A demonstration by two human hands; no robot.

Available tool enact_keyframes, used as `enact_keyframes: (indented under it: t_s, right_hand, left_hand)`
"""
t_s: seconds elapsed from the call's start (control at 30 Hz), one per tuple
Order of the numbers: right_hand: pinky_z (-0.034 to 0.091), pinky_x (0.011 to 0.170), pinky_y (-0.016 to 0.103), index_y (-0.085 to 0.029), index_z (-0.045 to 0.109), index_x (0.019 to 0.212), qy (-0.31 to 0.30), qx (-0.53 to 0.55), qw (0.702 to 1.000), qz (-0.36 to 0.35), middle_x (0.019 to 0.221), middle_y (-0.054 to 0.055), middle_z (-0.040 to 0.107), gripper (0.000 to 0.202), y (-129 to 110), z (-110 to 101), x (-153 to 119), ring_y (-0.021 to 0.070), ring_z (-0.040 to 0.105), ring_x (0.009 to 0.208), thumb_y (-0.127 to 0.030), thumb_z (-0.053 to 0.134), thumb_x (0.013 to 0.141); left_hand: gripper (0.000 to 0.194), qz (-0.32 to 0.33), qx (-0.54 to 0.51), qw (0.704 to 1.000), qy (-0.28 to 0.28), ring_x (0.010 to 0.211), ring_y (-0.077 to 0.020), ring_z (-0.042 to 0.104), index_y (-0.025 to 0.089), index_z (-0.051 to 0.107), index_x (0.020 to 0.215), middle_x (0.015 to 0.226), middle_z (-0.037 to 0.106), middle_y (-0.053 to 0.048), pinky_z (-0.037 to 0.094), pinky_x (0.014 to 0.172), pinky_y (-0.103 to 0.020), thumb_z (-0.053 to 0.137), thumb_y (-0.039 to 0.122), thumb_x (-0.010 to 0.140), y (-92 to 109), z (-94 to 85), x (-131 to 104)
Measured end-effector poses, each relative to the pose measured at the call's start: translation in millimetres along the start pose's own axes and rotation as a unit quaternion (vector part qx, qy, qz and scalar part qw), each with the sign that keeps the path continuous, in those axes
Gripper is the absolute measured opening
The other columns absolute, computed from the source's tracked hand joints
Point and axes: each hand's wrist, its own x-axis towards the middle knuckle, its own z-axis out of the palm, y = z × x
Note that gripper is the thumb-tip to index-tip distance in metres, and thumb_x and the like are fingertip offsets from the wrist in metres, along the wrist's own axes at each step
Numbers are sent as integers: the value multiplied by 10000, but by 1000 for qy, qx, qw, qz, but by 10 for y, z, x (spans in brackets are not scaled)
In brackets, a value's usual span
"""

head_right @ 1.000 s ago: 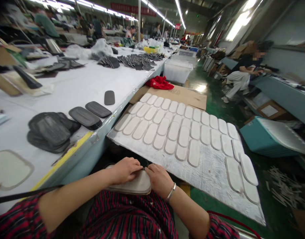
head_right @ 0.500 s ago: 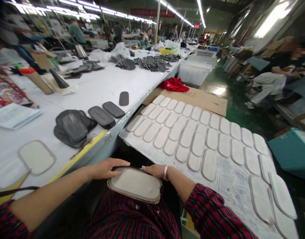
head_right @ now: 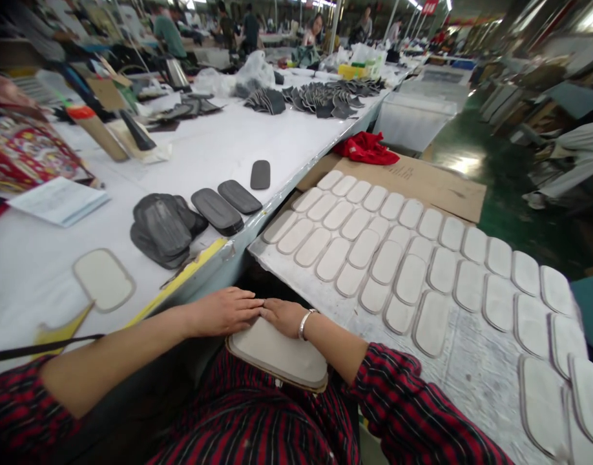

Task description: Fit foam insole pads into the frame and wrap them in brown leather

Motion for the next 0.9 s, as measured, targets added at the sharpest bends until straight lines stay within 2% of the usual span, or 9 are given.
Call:
enact_keyframes:
  t_s: [0.1, 0.17, 0.23, 0.33, 0.4, 0.47, 0.57, 0.73, 0.9]
  right_hand:
    - [317, 999, 355, -141, 388, 1284, 78, -58, 995, 27, 1305, 105, 443, 435, -111, -57, -151, 172, 387, 1206, -361, 282, 924]
    - [325, 985, 345, -139, 387, 1280, 153, -81, 984, 37, 1274, 106, 463, 426, -250, -74, -391, 169, 405, 1178, -351, 283, 926]
    - [360, 933, 337, -164, 459, 1213, 202, -118, 972, 24, 1159, 89, 530, 369, -438, -9, -689, 173, 465, 1078, -343, 348, 910]
    - [393, 807, 326, -195, 574, 997, 186, -204, 961, 4, 940, 54, 574, 210, -714, 264, -1068, 176, 504, 893, -319, 479, 858]
    - [383, 743, 321, -195, 580, 927, 181, -259, 949, 15, 865, 44, 563, 139, -829, 490, -1186, 179, 494, 829, -279, 506, 846]
    - [365, 710, 326, -186, 563, 959, 199, -305, 931, 34, 842, 47, 554, 137, -882, 672, -1196, 187, 481, 802, -236, 501, 848]
    - [340, 681, 334, -176, 554, 939, 230, -349, 907, 58, 805, 50, 544, 113, -914, 818, -1103, 196, 464, 764, -195, 485, 851]
    - [321, 670, 334, -177, 545, 902, 237, -369, 898, 42, 790, 49, 528, 88, -999, 906, -863, 198, 444, 747, -158, 486, 840]
    - [293, 665, 336, -170, 536, 764, 241, -370, 896, 49, 749, 53, 529, 106, -1045, 944, -642, 203, 439, 731, -122, 471, 832]
  left_hand:
    - [414, -22, 7, 999, 43, 1200, -233, 390, 226, 474, 1229, 1277, 491, -72, 263, 1019, -408, 488, 304, 823, 155, -38, -117]
    - [410, -23, 12, 995, 94, 1172, -233, 405, 209, 493, 1205, 1248, 506, -86, 280, 1012, -410, 506, 300, 806, 293, -28, -246]
    - [383, -8, 24, 993, 119, 1105, -247, 442, 198, 535, 1150, 1162, 550, -103, 311, 980, -429, 539, 305, 782, 419, 33, -386]
    - [312, 5, 51, 994, 100, 1011, -248, 484, 206, 576, 1072, 1019, 601, -97, 335, 937, -436, 548, 316, 781, 523, 188, -548]
    - [284, 3, 64, 994, 91, 990, -241, 495, 216, 581, 1057, 983, 611, -88, 324, 939, -431, 536, 313, 794, 533, 284, -609]
    - [282, 3, 71, 994, 88, 1004, -234, 494, 224, 571, 1076, 998, 613, -83, 298, 963, -427, 520, 297, 809, 519, 346, -649]
    - [293, 9, 79, 992, 98, 1060, -225, 467, 244, 551, 1116, 1024, 620, -65, 229, 1010, -431, 485, 250, 831, 491, 387, -695]
    - [287, 10, 60, 990, 130, 1085, -224, 446, 274, 566, 1097, 1008, 638, -38, 182, 1022, -436, 504, 240, 820, 496, 392, -711]
    - [238, -12, 121, 985, 126, 1070, -203, 444, 246, 591, 1015, 968, 639, -35, 189, 1019, -419, 409, 197, 870, 596, 351, -666]
